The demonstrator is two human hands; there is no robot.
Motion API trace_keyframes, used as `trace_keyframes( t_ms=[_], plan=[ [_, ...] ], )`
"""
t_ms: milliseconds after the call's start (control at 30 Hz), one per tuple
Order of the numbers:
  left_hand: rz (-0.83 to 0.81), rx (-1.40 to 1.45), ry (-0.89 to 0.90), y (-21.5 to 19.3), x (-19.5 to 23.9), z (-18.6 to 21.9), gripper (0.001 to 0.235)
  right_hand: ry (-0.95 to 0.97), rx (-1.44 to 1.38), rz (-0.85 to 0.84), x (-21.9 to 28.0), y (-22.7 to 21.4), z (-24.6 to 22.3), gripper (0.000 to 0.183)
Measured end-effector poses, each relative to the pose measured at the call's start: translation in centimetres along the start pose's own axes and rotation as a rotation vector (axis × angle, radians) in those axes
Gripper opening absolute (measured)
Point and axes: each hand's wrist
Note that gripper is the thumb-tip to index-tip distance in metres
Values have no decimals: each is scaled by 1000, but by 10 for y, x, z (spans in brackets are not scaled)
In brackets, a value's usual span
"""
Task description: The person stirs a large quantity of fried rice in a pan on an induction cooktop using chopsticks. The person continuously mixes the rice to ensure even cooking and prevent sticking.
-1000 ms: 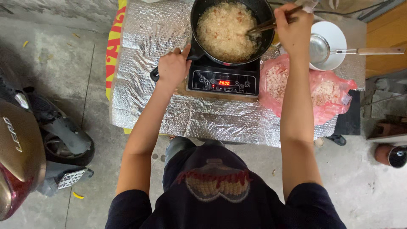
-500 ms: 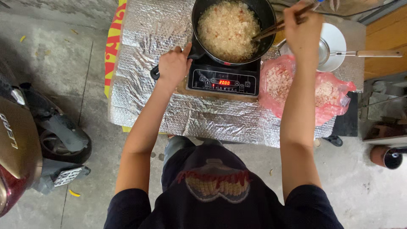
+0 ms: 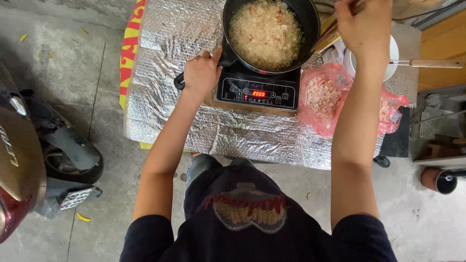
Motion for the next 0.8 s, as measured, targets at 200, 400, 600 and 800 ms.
trace_keyframes(
  t_ms=[200, 400, 600, 800],
  plan=[
    [-6, -9, -5, 0, -1, 0, 58, 60, -28, -58, -17, 17, -4, 9],
    [-50, -31, -3, 1, -2, 0, 60, 38, 240, -33, -20, 3, -13, 13],
    [-18, -61, 17, 1, -2, -1, 61, 200, -142, -1, -35, 18, -34, 18],
    [1, -3, 32, 3, 0, -2, 63, 322, -440, -144, -28, 0, -32, 15]
  ],
)
Point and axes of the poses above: each hand's wrist, its own x-axis away from the middle knuckle, its own y-axis out of the palm, z = x × y, and after that the axes turned 13 degrees about -z, right-handed
